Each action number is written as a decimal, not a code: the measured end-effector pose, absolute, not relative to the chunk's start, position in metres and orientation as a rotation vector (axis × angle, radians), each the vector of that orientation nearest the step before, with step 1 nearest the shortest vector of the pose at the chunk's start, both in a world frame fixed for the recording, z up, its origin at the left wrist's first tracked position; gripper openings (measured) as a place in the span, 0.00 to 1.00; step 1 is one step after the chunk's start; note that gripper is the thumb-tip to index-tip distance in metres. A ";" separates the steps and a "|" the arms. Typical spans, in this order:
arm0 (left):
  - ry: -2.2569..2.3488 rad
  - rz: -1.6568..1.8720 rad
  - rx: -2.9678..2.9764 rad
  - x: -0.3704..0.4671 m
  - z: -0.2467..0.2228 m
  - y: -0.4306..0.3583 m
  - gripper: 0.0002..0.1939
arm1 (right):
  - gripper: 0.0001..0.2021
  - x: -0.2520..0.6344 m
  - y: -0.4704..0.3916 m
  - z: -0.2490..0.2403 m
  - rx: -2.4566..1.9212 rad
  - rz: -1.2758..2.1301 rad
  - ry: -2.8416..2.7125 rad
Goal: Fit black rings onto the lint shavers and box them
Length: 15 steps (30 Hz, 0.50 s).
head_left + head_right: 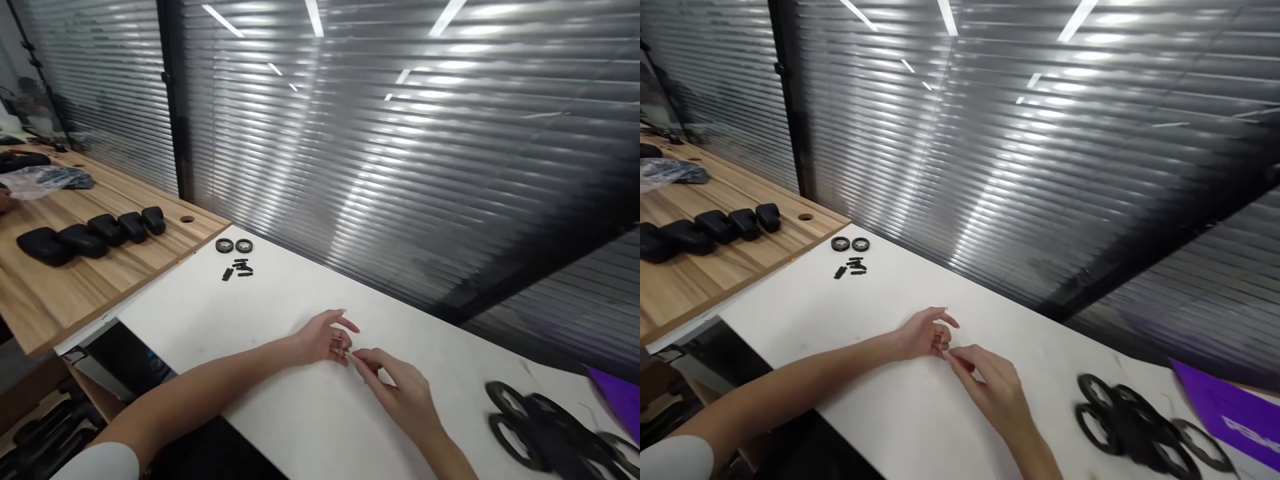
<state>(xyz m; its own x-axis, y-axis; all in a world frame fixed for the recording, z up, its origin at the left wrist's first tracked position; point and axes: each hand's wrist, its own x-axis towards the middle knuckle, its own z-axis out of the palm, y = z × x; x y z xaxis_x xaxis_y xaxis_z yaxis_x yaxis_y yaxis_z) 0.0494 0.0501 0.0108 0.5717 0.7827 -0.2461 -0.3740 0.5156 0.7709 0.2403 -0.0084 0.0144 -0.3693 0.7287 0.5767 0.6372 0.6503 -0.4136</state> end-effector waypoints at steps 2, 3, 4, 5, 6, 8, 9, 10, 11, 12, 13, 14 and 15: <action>0.622 0.740 0.801 0.052 0.009 0.051 0.26 | 0.20 0.229 -0.001 0.004 -1.083 0.280 -2.080; 0.613 0.752 0.852 0.053 0.008 0.051 0.28 | 0.22 0.225 0.001 -0.001 -1.100 0.322 -2.079; 0.602 0.780 0.904 0.053 0.006 0.050 0.29 | 0.24 0.224 0.002 -0.006 -1.106 0.348 -2.088; 0.591 0.814 0.950 0.054 0.005 0.049 0.30 | 0.26 0.224 0.003 -0.010 -1.101 0.359 -2.102; 0.580 0.849 0.982 0.054 0.003 0.049 0.30 | 0.27 0.225 0.003 -0.014 -1.088 0.361 -2.114; 0.574 0.914 1.004 0.053 0.000 0.047 0.30 | 0.28 0.231 0.002 -0.022 -1.058 0.357 -2.118; 0.590 0.944 1.006 0.053 -0.001 0.046 0.30 | 0.28 0.234 0.002 -0.026 -1.048 0.357 -2.112; 0.618 0.980 1.012 0.053 -0.002 0.045 0.30 | 0.29 0.237 0.001 -0.030 -1.042 0.359 -2.105; 0.653 1.021 1.027 0.052 -0.003 0.045 0.30 | 0.29 0.240 0.001 -0.033 -1.040 0.364 -2.099; 0.684 1.062 1.046 0.052 -0.004 0.045 0.29 | 0.29 0.241 0.001 -0.036 -1.038 0.372 -2.099; 0.706 1.102 1.065 0.050 -0.006 0.045 0.29 | 0.29 0.242 0.000 -0.039 -1.036 0.381 -2.103; 0.717 1.142 1.078 0.048 -0.006 0.047 0.28 | 0.30 0.242 0.000 -0.040 -1.034 0.393 -2.111; 0.726 1.187 1.082 0.044 -0.007 0.049 0.27 | 0.30 0.241 0.000 -0.041 -1.031 0.406 -2.120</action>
